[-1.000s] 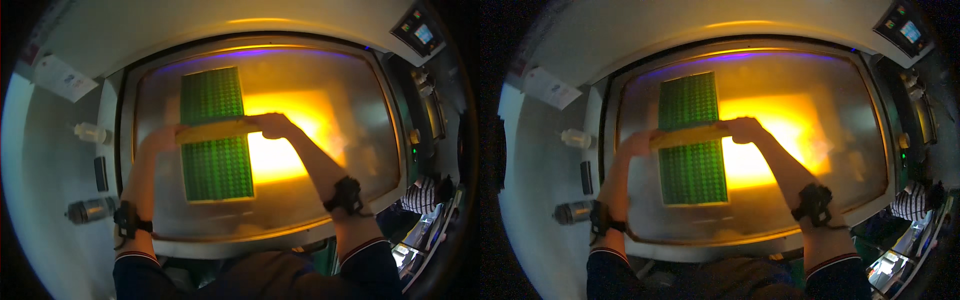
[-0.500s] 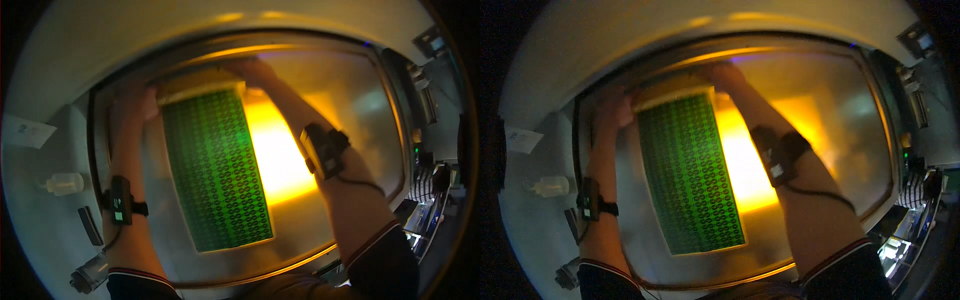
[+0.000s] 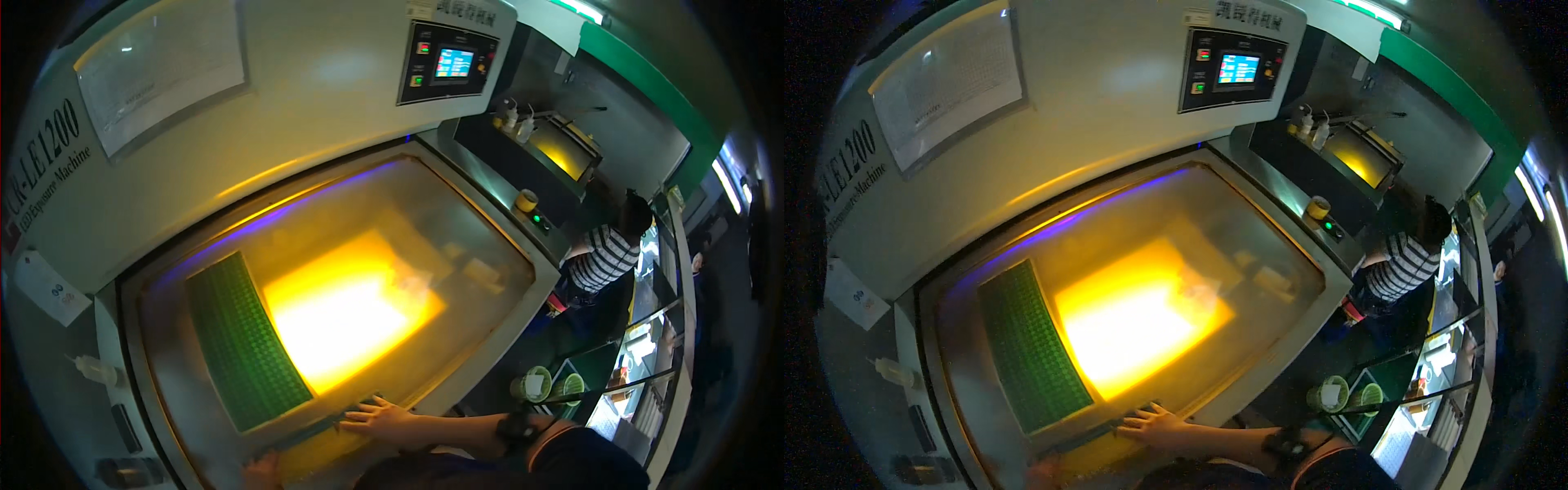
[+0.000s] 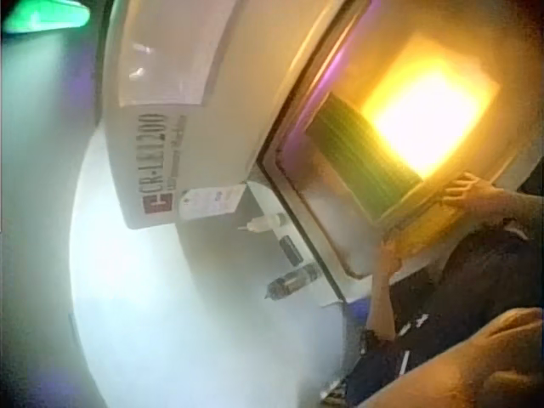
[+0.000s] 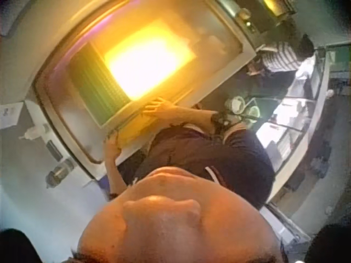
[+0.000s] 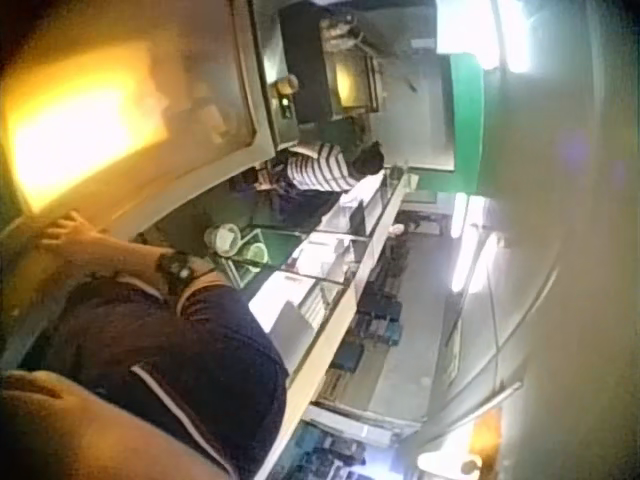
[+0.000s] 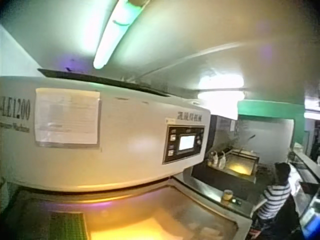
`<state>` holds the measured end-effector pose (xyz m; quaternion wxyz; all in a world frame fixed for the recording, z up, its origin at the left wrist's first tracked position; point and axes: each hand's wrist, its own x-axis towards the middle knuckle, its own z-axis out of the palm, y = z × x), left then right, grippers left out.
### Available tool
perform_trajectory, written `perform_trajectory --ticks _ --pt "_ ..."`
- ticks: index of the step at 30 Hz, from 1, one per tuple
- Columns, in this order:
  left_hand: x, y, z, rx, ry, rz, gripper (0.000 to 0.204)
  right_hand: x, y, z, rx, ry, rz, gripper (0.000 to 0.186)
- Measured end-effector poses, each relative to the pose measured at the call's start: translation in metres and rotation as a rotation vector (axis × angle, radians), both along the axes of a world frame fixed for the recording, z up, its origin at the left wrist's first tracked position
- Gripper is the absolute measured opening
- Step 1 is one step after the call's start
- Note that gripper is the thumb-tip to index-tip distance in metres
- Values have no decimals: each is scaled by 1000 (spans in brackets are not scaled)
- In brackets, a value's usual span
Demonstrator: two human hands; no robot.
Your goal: Operate an LED exposure machine to process circuit boards by loading them into the machine and interacting with the control panel.
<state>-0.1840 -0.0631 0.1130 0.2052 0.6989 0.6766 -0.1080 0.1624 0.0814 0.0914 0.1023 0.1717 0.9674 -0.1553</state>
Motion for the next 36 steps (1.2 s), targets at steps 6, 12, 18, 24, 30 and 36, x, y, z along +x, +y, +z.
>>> perform_trajectory --ticks 6,12,18,24,30,36 --pt "9 -18 -8 -10 -281 153 56 -7 -5 15 -207 3 -139 52" --pt "-8 -44 -46 66 -125 159 51 -6 -18 -27 42 107 -169 53" --pt "-91 111 -7 17 -97 120 43 -116 132 -30 54 304 -248 48" --pt "-160 284 10 -22 -137 250 52 -207 302 -33 -27 178 -256 64" --pt "-221 411 -29 300 89 280 63 -288 450 -69 386 243 -203 70" --pt "-268 458 -32 233 -84 292 47 -318 493 -43 241 85 -279 79"
